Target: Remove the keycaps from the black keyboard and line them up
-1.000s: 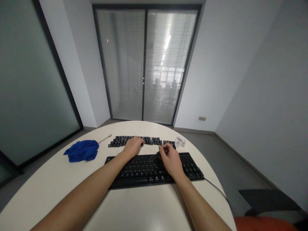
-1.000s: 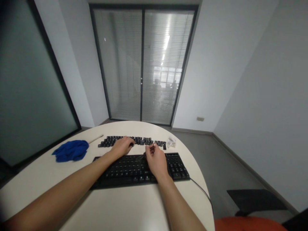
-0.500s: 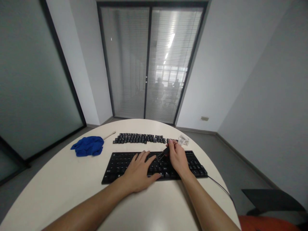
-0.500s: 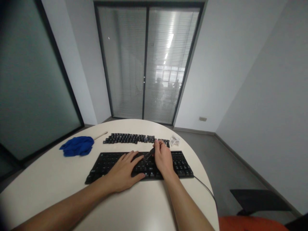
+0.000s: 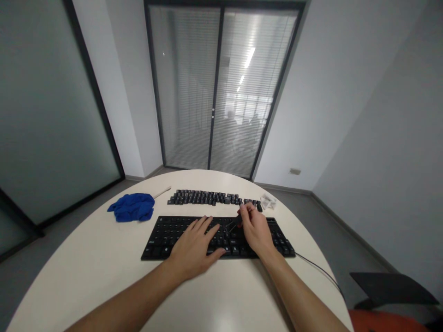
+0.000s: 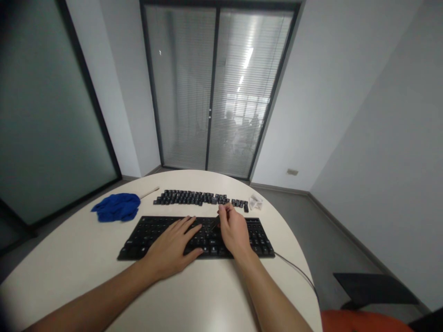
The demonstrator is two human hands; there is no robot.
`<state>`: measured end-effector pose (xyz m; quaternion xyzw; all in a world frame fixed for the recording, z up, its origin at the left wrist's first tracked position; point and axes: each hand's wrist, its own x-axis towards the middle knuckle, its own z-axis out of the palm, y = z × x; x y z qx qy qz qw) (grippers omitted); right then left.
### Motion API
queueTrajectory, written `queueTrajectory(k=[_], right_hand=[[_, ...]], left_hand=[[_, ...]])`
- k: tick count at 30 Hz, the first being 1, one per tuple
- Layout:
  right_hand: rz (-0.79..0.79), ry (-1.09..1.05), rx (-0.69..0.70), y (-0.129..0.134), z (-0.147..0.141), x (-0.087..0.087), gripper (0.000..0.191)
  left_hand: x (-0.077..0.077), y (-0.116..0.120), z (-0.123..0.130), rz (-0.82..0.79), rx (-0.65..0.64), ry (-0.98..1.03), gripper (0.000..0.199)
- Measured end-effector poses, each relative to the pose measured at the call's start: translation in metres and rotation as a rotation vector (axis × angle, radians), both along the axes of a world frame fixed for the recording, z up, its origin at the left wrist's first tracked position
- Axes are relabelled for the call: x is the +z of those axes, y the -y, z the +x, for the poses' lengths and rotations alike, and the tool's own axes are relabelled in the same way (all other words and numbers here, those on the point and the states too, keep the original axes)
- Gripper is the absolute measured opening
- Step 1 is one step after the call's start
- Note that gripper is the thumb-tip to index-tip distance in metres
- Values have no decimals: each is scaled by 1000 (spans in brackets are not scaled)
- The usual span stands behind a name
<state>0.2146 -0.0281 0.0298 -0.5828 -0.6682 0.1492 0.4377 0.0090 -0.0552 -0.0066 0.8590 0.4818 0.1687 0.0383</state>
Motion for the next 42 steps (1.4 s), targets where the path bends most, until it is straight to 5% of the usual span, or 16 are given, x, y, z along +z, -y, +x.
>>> queueTrajectory(k=[12,42], right_hand=[[27,111,-15,-1,-2,1,41],[55,-50,95,0,-7,-6,49]], left_hand=[[-2,-1,1,6,-8,17,65],[-1,-1,1,22,0,-11,65]])
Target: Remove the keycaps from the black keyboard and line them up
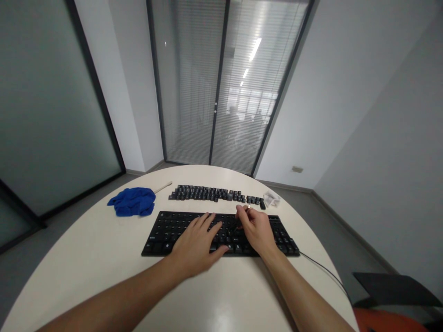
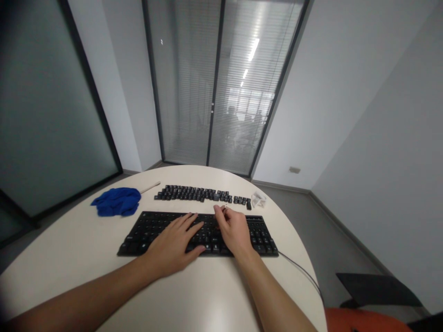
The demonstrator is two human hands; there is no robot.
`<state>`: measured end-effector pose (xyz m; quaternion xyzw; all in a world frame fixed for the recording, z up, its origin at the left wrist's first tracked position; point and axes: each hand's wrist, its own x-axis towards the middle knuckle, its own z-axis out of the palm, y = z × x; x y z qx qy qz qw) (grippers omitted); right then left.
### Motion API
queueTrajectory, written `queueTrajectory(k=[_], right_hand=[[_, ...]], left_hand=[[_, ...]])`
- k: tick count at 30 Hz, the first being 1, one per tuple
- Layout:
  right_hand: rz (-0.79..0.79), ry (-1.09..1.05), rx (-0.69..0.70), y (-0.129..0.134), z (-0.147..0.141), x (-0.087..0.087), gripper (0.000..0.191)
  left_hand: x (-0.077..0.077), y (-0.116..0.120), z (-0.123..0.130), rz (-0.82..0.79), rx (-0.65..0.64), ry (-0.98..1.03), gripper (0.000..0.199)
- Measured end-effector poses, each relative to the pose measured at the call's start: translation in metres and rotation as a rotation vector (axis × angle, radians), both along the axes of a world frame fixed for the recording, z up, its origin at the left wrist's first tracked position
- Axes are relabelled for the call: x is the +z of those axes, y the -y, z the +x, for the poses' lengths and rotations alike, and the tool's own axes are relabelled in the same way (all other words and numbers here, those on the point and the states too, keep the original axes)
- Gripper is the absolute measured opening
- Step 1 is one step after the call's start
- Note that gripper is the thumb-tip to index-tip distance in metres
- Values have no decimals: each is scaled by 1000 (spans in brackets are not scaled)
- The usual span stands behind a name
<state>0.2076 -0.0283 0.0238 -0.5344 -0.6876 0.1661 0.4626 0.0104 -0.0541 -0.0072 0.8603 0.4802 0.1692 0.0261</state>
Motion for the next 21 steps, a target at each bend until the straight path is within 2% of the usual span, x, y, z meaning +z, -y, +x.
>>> queueTrajectory(k=[11,21], right_hand=[[69,21,53,2,-2,2,48],[69,5,23,5,-4,4,48]], left_hand=[[-1,1,-1,19,-21,54,65],[1,1,0,22,-15,7,66]])
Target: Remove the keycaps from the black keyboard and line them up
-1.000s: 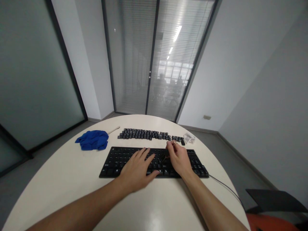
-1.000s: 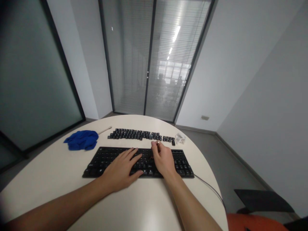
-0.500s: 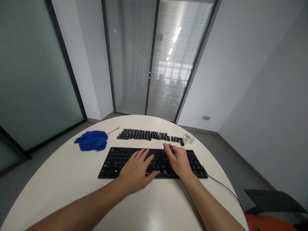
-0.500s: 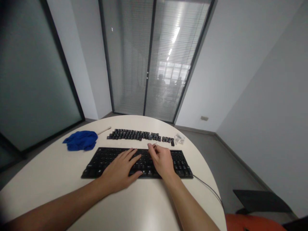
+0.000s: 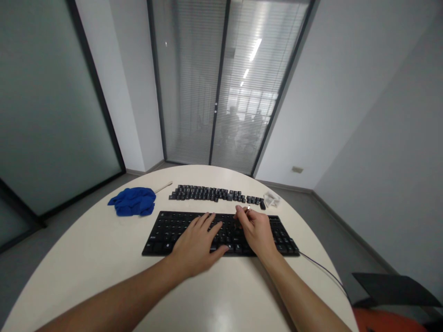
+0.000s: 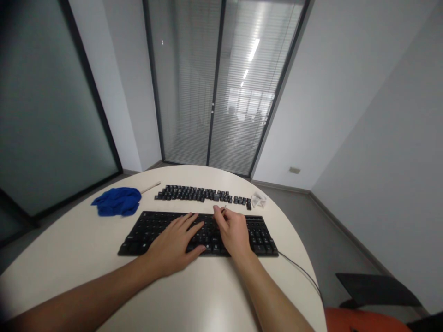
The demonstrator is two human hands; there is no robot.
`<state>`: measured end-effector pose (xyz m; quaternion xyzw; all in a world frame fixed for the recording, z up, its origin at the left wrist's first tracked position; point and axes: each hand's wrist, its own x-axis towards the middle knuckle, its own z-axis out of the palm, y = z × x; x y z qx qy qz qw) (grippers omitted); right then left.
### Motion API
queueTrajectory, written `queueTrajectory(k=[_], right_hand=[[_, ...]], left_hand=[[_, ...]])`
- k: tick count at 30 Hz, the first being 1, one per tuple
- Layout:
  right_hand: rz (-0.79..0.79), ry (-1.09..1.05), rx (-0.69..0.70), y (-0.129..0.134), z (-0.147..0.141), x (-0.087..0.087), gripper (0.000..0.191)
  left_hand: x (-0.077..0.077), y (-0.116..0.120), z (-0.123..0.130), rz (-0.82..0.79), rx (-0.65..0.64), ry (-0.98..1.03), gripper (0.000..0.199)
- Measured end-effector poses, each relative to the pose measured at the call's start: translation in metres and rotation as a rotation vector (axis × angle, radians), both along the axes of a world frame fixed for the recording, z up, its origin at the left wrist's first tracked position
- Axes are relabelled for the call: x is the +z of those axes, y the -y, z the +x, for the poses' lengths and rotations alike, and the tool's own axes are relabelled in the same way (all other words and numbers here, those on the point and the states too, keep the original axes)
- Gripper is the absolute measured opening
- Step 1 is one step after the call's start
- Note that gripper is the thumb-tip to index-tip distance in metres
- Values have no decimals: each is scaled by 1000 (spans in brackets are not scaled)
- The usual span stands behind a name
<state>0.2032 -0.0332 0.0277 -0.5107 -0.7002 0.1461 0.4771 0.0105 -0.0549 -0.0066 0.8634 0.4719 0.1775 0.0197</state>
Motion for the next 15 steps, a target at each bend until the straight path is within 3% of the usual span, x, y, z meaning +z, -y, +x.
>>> queueTrajectory(k=[8,15], right_hand=[[-30,1,-7,-1,0,-5,49],[17,195,31,0,-2,-6,49]], left_hand=[[1,0,0,4,-2,8,66],[2,0,1,-19,-1,20,65]])
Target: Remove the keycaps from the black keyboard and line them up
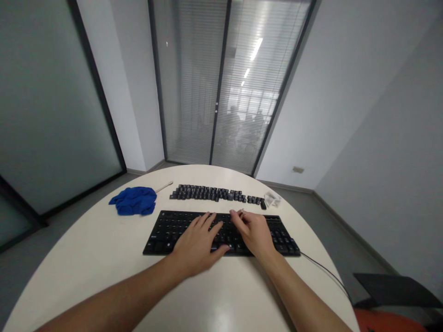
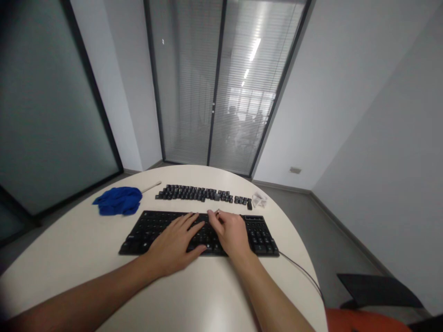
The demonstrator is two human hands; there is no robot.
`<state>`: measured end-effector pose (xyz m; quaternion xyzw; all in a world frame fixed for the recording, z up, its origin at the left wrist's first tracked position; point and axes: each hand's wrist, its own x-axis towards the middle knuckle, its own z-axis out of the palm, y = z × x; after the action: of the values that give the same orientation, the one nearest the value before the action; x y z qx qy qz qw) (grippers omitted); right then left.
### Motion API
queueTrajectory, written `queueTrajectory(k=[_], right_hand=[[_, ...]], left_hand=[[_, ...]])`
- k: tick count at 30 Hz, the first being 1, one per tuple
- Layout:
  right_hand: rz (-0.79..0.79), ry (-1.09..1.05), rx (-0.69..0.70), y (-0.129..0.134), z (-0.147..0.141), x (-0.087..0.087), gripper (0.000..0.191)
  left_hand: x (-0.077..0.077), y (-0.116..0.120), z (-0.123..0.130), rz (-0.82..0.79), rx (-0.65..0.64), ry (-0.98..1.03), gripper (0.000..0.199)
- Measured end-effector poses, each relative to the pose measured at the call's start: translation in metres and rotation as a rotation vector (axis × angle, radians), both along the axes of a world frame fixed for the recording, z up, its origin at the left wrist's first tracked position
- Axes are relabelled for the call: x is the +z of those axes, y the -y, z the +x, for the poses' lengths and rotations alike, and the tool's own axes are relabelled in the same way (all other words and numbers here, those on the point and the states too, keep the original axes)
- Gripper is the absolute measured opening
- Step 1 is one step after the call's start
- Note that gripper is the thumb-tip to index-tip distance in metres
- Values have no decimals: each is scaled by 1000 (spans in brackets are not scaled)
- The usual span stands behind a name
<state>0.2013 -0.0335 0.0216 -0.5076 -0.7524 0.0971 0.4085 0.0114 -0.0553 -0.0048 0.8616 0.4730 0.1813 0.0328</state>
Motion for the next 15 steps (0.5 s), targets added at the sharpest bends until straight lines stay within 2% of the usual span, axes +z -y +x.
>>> queueTrajectory(k=[3,9,15], right_hand=[[15,75,33,1,-1,1,50],[11,187,-21,1,1,4,45],[-103,85,-82,-7,8,5,43]], left_hand=[[0,0,0,6,-3,-1,67],[0,0,-1,6,7,-36,68],[0,0,-1,-3,-5,-6,65]])
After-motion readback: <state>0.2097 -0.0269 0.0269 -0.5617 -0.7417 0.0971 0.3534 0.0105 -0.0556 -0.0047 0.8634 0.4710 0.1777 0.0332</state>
